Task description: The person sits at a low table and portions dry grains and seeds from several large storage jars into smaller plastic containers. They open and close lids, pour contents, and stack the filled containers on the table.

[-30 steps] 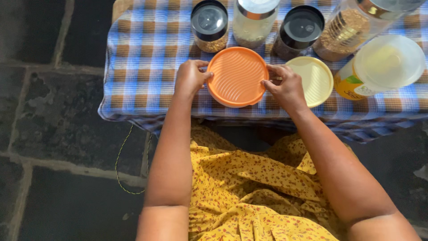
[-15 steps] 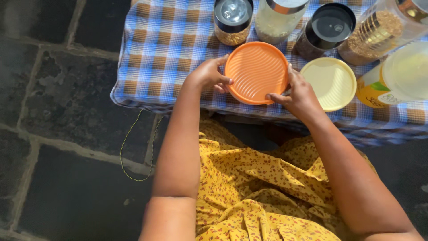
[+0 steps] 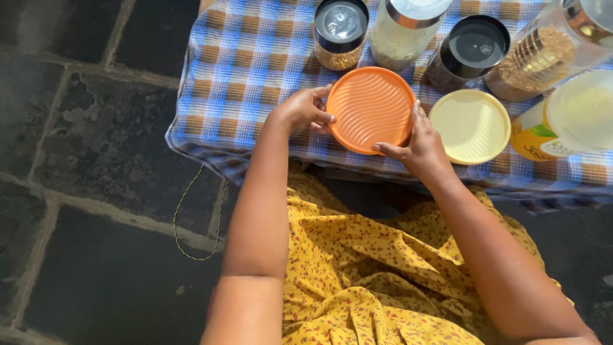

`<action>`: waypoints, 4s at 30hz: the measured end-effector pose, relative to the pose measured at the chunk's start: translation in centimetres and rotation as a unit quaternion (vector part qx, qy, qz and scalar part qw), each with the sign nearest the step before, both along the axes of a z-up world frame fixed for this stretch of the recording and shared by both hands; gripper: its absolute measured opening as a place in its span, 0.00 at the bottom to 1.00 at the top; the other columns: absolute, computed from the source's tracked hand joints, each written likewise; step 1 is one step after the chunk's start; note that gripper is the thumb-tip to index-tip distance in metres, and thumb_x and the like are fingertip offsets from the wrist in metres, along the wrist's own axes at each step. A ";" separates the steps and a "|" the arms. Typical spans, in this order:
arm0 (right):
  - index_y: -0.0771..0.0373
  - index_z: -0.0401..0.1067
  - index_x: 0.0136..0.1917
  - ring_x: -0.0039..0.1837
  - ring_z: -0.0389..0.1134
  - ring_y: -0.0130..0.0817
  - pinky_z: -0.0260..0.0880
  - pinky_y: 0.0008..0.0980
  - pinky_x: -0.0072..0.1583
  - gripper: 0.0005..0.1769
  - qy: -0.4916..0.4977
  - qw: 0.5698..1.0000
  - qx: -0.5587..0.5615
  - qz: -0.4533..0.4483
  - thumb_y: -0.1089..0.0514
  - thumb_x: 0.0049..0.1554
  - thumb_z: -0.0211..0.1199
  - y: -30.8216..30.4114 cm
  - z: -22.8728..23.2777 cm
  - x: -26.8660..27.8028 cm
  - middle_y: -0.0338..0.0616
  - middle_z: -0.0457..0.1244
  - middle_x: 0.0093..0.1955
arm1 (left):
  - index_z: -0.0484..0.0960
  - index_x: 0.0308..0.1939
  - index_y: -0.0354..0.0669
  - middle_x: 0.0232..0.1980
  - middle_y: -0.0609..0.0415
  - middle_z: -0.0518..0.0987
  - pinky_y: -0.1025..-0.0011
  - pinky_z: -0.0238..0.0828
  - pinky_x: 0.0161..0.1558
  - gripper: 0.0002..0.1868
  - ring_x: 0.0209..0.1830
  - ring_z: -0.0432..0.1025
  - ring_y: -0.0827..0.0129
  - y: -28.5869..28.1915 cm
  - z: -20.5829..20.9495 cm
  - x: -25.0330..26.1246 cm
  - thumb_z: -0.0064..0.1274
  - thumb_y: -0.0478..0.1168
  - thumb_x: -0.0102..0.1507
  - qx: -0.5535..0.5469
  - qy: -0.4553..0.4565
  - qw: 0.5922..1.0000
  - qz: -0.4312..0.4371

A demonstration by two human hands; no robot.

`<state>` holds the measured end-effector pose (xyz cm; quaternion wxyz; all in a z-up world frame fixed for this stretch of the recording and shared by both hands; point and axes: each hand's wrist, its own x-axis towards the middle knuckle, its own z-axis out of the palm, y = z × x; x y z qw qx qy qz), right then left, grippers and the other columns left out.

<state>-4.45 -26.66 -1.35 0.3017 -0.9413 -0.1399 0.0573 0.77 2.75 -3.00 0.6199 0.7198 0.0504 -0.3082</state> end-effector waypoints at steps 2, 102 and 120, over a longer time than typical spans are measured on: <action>0.76 0.40 0.81 0.77 0.56 0.57 0.65 0.44 0.70 0.73 0.012 1.000 0.013 -0.005 0.39 0.44 0.83 0.1 0.0 -0.1 0.70 0.47 0.80 | 0.51 0.80 0.50 0.40 0.48 0.83 0.65 0.83 0.37 0.50 0.36 0.82 0.65 -0.2 0.2 -0.1 0.61 0.29 0.58 0.043 0.005 0.999 0.010; 0.63 0.78 0.60 0.68 0.59 0.59 0.59 0.55 0.64 0.38 -0.191 0.920 -0.245 -0.240 0.46 0.40 0.86 -21.7 4.4 2.5 0.61 0.62 0.64 | 0.75 0.54 0.38 0.53 0.41 0.77 0.54 0.72 0.55 0.17 0.54 0.73 0.45 6.6 2.6 0.0 0.48 0.27 0.61 0.459 -0.355 0.751 0.317; 0.73 0.74 0.60 0.55 0.72 0.42 0.73 0.38 0.57 0.19 0.001 0.969 0.157 -0.191 0.56 0.62 0.71 -29.9 -8.3 8.6 0.55 0.69 0.57 | 0.78 0.55 0.39 0.61 0.41 0.73 0.54 0.74 0.56 0.17 0.63 0.69 0.47 14.5 5.6 -5.4 0.48 0.33 0.63 0.559 -0.146 0.695 0.428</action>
